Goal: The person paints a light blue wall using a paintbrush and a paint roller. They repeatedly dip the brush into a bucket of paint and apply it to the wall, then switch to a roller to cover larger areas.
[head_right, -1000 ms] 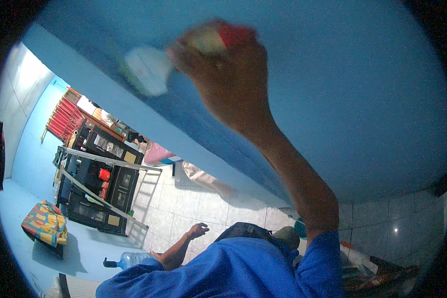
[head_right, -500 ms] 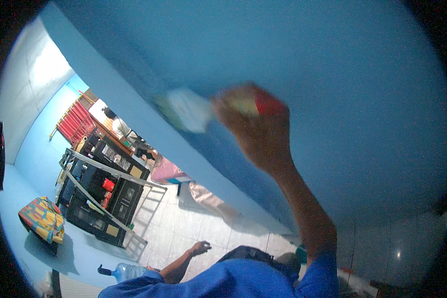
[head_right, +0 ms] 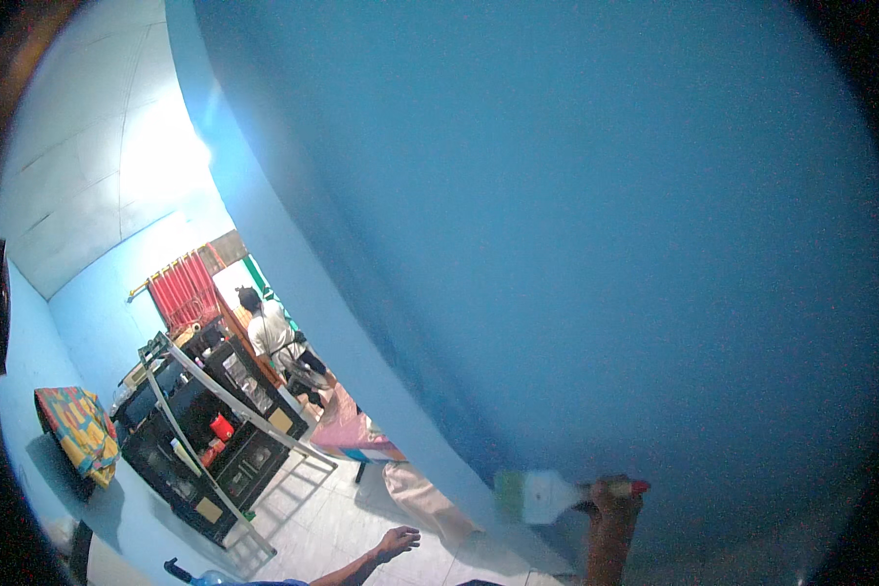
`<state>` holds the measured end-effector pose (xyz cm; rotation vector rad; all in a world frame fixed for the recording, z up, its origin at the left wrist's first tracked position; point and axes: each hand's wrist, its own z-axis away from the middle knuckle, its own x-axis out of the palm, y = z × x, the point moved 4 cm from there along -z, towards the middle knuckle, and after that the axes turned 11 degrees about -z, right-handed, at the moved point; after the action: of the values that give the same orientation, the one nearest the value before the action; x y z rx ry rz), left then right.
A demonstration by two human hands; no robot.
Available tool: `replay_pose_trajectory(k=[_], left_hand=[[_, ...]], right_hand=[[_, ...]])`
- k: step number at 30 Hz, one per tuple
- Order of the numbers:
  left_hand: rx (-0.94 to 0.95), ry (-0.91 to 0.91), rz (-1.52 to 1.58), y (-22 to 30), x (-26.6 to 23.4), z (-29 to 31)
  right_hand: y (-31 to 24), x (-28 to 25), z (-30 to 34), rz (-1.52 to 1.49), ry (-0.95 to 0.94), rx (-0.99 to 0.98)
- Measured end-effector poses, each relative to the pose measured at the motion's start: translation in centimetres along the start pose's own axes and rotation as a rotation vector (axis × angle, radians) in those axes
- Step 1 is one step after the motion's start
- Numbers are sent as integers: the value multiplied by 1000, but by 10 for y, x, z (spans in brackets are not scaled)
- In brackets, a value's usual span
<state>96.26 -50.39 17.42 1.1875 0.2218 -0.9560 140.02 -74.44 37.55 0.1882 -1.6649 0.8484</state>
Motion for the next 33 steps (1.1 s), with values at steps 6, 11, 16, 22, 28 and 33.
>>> replay_pose_trajectory(k=[6,11,16,22,28,33], left_hand=[[353,90,49,94,-7,-34],[417,20,353,82,-18,-46],[292,-138,509,68,16,-60],[-98,-163,23,-22,52,-52],[171,-478,-405,-199,79,-44],[-186,-468,-228,-208,88,12]], right_hand=[[-5,-67,17,-191,30,2],[7,-97,25,-322,229,63],[-32,-150,57,-221,410,-102],[-71,-202,100,-92,726,-312],[-73,-217,123,-37,891,-356],[-59,-215,111,-5,898,-304]])
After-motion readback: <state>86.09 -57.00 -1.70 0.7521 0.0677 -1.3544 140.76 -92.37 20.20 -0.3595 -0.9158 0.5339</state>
